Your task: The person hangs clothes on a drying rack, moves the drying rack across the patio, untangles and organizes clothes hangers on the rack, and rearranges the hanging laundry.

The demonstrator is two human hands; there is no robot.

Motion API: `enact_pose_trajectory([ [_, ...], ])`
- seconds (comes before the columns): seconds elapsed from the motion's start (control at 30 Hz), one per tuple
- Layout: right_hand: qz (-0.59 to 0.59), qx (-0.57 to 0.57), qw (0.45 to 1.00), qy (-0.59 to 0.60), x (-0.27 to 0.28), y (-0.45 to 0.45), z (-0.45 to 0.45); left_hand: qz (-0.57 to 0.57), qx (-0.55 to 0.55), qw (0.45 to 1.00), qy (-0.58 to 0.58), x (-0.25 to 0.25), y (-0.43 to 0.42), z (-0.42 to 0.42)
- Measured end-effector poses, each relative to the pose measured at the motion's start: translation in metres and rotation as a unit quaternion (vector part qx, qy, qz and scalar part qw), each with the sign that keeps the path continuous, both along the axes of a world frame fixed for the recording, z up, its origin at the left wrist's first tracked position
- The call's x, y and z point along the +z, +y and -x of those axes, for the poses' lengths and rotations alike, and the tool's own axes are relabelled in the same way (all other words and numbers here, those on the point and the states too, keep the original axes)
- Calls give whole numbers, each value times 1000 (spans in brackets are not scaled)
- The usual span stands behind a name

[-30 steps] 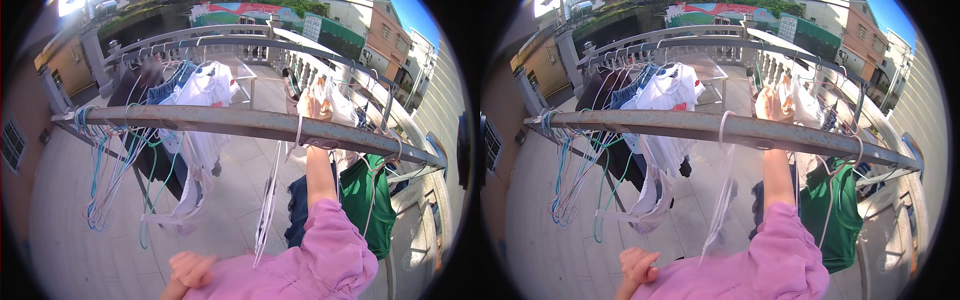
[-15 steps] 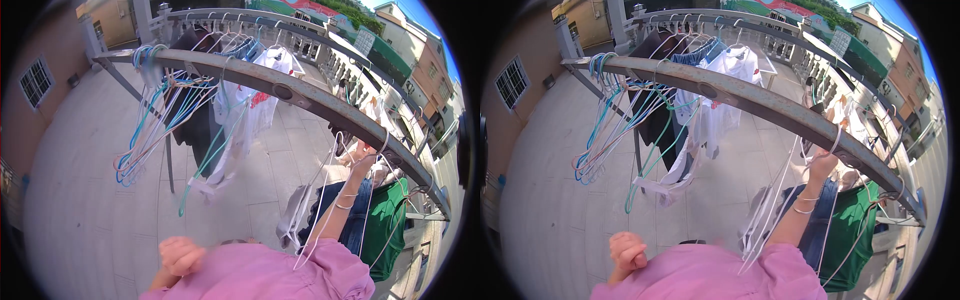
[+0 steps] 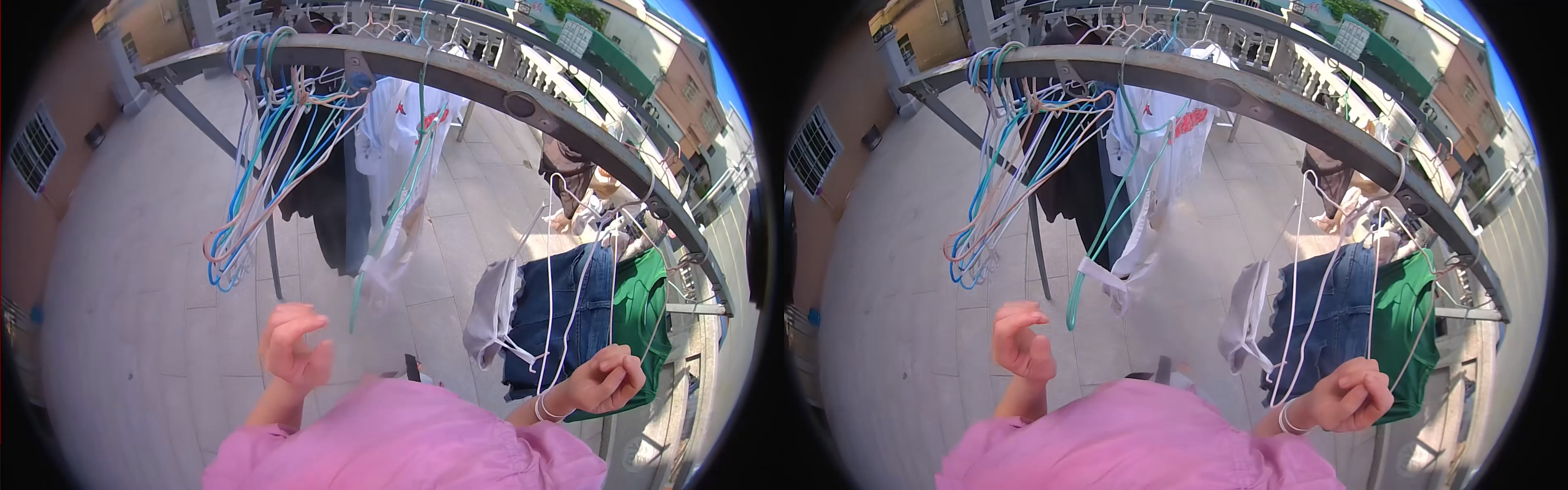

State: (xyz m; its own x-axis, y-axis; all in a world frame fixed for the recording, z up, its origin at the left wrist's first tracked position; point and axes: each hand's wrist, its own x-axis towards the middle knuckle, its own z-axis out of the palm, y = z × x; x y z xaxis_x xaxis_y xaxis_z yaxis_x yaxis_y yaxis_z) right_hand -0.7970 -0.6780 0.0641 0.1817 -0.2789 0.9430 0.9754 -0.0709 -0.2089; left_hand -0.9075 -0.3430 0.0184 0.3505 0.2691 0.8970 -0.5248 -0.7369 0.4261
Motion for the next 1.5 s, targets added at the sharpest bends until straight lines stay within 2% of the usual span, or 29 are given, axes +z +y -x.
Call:
enact_pose_trajectory([
  [0.07, 26, 34, 999, -20, 2, 22, 22, 13, -19, 1000, 1, 3, -7, -8],
  [0.17, 243, 161, 954, -67, 5, 44, 34, -17, -13, 1000, -14, 3, -8, -10],
  [0.23, 288, 228, 930, -27, -4, 60, 36, -58, 35, 997, -28, 6, -9, -5],
  [0.27, 304, 173, 936, -31, -10, 68, 37, -85, 72, 993, -36, 13, -9, -1],
  [0.37, 351, 116, 926, -71, -10, 74, 28, -130, 176, 971, -97, 39, 7, 15],
  [0.43, 338, 97, 933, -72, -9, 74, 26, -74, 246, 961, -103, 69, 29, 24],
  [0.5, 344, 73, 932, -86, -7, 78, 29, 57, 262, 963, 2, 95, 64, 25],
  [0.53, 359, 105, 922, -105, 6, 94, 40, 121, 168, 972, 111, 112, 100, 15],
  [0.57, 372, 124, 914, -100, 10, 98, 43, 189, 69, 957, 209, 125, 131, -1],
  [0.63, 401, 156, 898, -91, 15, 107, 50, 243, -66, 917, 310, 121, 163, -27],
  [0.7, 389, 154, 906, -55, 5, 111, 53, 321, -191, 863, 339, 109, 183, -55],
  [0.83, 294, 86, 952, 10, -8, 156, 65, 381, -314, 779, 386, 94, 202, -92],
  [0.87, 303, 90, 948, 24, -4, 167, 70, 392, -367, 755, 377, 100, 197, -93],
  [0.97, 292, 124, 948, -15, -8, 200, 82, 366, -368, 753, 404, 100, 201, -101],
  [1.1, 398, 93, 912, -38, -3, 237, 95, 258, -311, 799, 445, 105, 212, -103],
  [1.17, 431, 70, 899, -45, -4, 252, 98, 204, -280, 836, 426, 105, 217, -102],
  [1.27, 431, 69, 899, -41, -6, 268, 100, 132, -236, 879, 393, 102, 227, -102],
  [1.37, 443, 100, 890, -44, 0, 282, 97, 204, -293, 846, 396, 104, 235, -100],
  [1.5, 447, 130, 882, -67, -7, 298, 88, 235, -244, 860, 382, 111, 233, -91],
])
